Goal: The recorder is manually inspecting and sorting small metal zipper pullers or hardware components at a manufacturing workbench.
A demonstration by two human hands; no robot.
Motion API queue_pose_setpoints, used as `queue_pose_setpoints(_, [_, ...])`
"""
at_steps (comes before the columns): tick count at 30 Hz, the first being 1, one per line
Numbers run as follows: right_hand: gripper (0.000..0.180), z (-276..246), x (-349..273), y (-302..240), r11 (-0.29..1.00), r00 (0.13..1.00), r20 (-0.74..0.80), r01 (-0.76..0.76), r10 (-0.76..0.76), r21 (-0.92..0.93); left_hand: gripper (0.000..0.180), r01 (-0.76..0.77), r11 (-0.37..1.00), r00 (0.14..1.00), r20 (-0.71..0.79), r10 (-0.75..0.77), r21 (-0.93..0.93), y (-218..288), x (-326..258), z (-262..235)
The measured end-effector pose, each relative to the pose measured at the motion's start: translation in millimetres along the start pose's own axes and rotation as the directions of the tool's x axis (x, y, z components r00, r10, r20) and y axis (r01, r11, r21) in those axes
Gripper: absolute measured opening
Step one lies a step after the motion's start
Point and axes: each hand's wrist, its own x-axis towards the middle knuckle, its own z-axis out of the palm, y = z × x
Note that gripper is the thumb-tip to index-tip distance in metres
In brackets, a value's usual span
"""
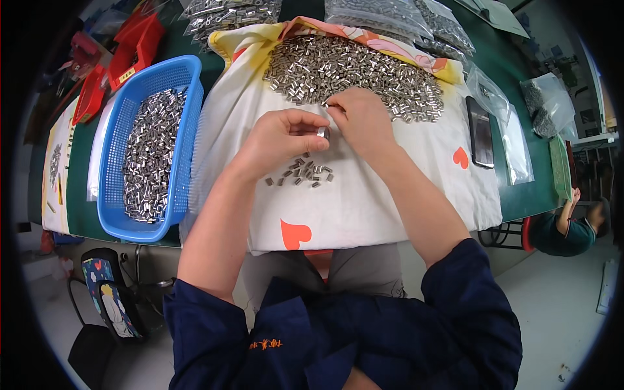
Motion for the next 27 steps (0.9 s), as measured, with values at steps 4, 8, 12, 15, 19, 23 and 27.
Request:
queue_pose_setpoints(4, [0.007,1,-1,-3,0.998,0.998,0.051,0.032,-0.029,-0.058,0.028,0.002,0.997,1.0,-0.012,-0.003,-0.075,-1,1,-2])
queue_pose_setpoints(8, [0.007,-13,-5,-3,0.997,0.986,0.148,-0.072,0.074,-0.021,0.03,-0.001,0.992,1.0,-0.007,0.0,-0.127,0,1,-2])
queue_pose_setpoints(12, [0.008,-23,-4,-11,0.973,0.977,0.165,-0.16,0.133,0.168,0.03,-0.032,0.988,0.999,-0.044,0.025,-0.153,-5,3,-6])
queue_pose_setpoints(15, [0.01,-32,-5,-20,0.832,0.944,0.276,-0.297,0.182,0.468,0.029,-0.06,0.975,0.997,-0.059,0.048,-0.212,-5,3,-6])
queue_pose_setpoints(19, [0.009,-32,-7,-23,0.843,0.966,0.239,-0.205,0.094,0.497,0.029,-0.065,0.98,0.996,-0.08,0.051,-0.187,-6,4,-7])
queue_pose_setpoints(23, [0.008,-30,-11,-28,0.905,0.987,0.151,-0.105,0.045,0.412,0.029,-0.042,0.979,0.996,-0.089,0.025,-0.198,-4,4,-5])
queue_pose_setpoints(27, [0.007,-25,-14,-28,0.981,0.992,0.03,0.118,-0.124,0.155,0.029,-0.051,0.992,0.992,-0.119,0.037,-0.115,-6,4,-2])
